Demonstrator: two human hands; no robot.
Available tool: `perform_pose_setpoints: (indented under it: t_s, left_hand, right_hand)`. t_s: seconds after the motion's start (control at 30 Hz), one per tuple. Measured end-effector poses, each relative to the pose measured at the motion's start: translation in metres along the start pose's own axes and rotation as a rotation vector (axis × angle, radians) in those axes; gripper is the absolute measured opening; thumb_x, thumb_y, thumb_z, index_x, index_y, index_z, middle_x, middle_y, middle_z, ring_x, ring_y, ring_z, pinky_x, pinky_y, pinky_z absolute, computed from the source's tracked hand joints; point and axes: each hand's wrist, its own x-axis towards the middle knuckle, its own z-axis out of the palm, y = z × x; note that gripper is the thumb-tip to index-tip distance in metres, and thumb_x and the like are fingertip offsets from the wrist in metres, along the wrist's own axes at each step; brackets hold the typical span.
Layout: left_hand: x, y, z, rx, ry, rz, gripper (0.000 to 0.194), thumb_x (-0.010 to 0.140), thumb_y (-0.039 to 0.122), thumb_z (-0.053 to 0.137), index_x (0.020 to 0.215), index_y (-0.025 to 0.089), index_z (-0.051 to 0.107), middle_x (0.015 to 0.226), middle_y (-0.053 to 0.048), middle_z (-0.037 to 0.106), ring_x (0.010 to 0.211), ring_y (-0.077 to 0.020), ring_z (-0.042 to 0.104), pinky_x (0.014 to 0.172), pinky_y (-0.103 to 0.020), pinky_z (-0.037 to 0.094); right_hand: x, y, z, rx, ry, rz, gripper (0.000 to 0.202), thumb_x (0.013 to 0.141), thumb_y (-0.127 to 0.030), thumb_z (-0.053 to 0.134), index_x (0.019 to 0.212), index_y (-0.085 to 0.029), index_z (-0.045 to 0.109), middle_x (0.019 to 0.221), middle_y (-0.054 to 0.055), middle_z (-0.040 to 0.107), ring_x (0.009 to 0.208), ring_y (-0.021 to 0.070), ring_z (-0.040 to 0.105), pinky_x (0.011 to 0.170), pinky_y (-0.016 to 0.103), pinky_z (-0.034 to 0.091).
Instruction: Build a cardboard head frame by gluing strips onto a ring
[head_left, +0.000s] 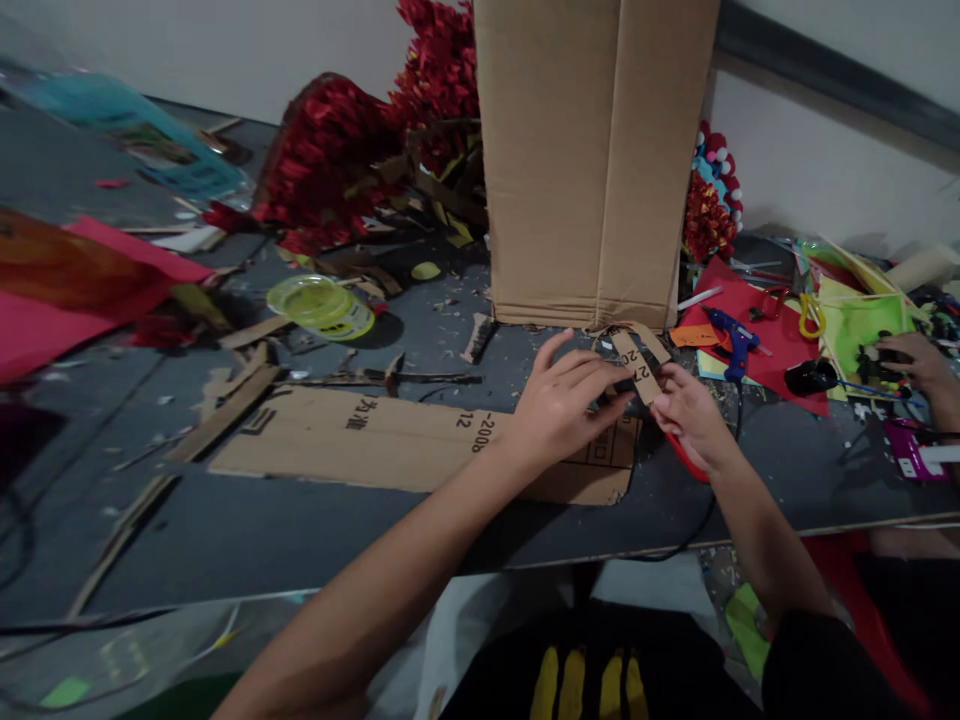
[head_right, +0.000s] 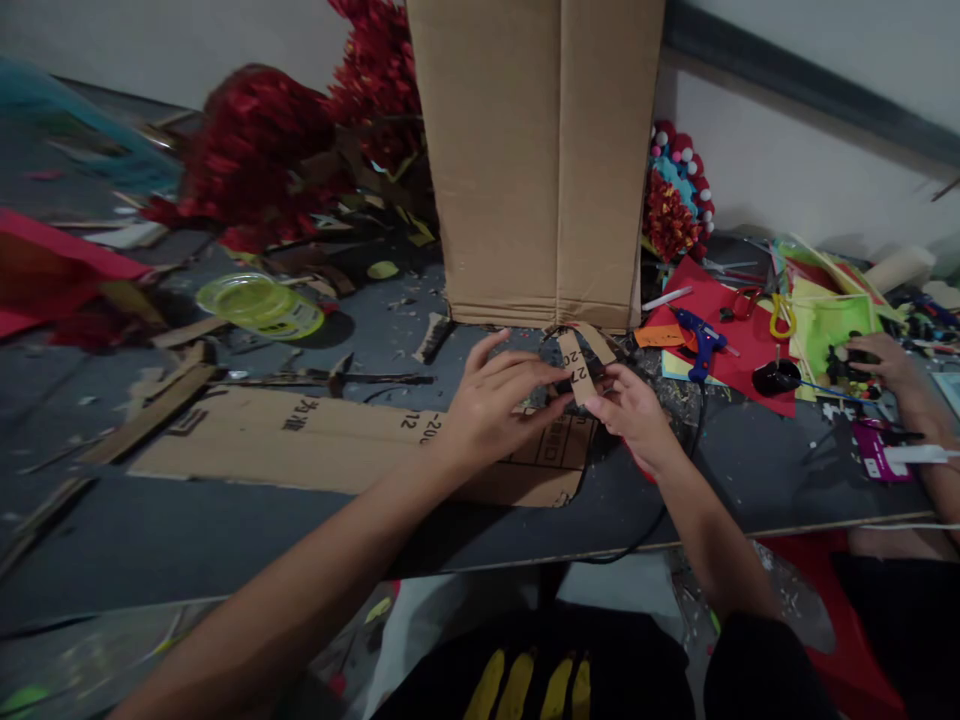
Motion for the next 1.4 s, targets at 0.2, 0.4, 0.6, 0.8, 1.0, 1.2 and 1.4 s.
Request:
perform_pose_setpoints:
  t_s: [0.2, 0.4, 0.6, 0.8, 1.0, 1.2, 1.4]
  left_hand:
    - [-0.001, 0.000, 0.001, 0.004, -0.014, -0.004, 0.011, 0.084, 0.023, 0.060, 0.095, 0.021, 0.063, 0.085, 0.000, 0.074, 0.082, -0.0150, 0.067, 0.102, -0.041, 0.037]
    - [-0.001, 0.000, -0.001, 0.023, -0.008, 0.011, 0.016, 0.084, 0.024, 0.060, 0.099, 0.022, 0.064, 0.084, 0.000, 0.074, 0.082, -0.0152, 0.067, 0.104, -0.042, 0.037]
    - [-0.001, 0.001, -0.002, 0.047, 0.013, 0.005, 0.018, 0.084, 0.025, 0.060, 0.102, 0.024, 0.064, 0.084, 0.001, 0.073, 0.080, -0.0150, 0.067, 0.106, -0.044, 0.033]
    - [-0.001, 0.001, -0.003, 0.022, 0.007, -0.011, 0.021, 0.083, 0.024, 0.061, 0.103, 0.025, 0.064, 0.086, 0.001, 0.074, 0.084, -0.0166, 0.067, 0.107, -0.046, 0.030]
    - [0.002, 0.004, -0.008, -0.152, -0.033, -0.245, 0.015, 0.081, 0.026, 0.057, 0.095, 0.022, 0.064, 0.089, -0.001, 0.073, 0.087, -0.0185, 0.065, 0.102, -0.045, 0.038]
    - [0.009, -0.004, -0.006, -0.752, 0.065, -0.891, 0.026, 0.082, 0.040, 0.054, 0.092, 0.017, 0.060, 0.091, -0.006, 0.069, 0.080, -0.0155, 0.063, 0.074, -0.030, 0.052]
    - [0.013, -0.018, -0.003, -1.103, 0.014, -1.173, 0.036, 0.076, 0.047, 0.059, 0.093, 0.016, 0.057, 0.090, -0.005, 0.065, 0.066, -0.0119, 0.061, 0.059, -0.026, 0.051]
  right_hand:
    - [0.000, 0.003, 0.000, -0.030, 0.015, -0.069, 0.047, 0.056, -0.037, 0.079, 0.094, -0.024, 0.053, 0.077, -0.004, 0.052, 0.058, 0.0063, 0.043, 0.044, 0.017, 0.031]
    - [-0.002, 0.003, -0.003, -0.177, -0.030, -0.195, 0.041, 0.062, -0.040, 0.077, 0.092, -0.023, 0.054, 0.080, -0.002, 0.054, 0.072, 0.0102, 0.050, 0.068, 0.024, 0.044]
    - [-0.004, 0.004, -0.004, -0.225, -0.063, -0.260, 0.037, 0.066, -0.039, 0.077, 0.090, -0.023, 0.054, 0.079, -0.003, 0.052, 0.071, 0.0098, 0.048, 0.062, 0.021, 0.042]
    - [-0.003, 0.007, -0.007, -0.230, -0.041, -0.264, 0.037, 0.066, -0.038, 0.077, 0.089, -0.024, 0.053, 0.079, -0.004, 0.051, 0.071, 0.0100, 0.048, 0.062, 0.021, 0.042]
    - [-0.004, 0.007, -0.005, -0.270, 0.032, -0.297, 0.041, 0.064, -0.040, 0.077, 0.092, -0.026, 0.051, 0.083, -0.003, 0.051, 0.073, 0.0101, 0.049, 0.060, 0.021, 0.043]
    - [-0.010, 0.004, 0.000, -0.543, -0.002, -0.355, 0.031, 0.072, -0.035, 0.069, 0.092, -0.023, 0.049, 0.085, -0.001, 0.048, 0.062, 0.0081, 0.045, 0.044, 0.019, 0.033]
    - [-0.013, 0.005, 0.002, -0.996, -0.018, -0.589, 0.024, 0.077, -0.027, 0.063, 0.098, -0.021, 0.054, 0.095, 0.005, 0.054, 0.072, 0.0128, 0.054, 0.061, 0.026, 0.049]
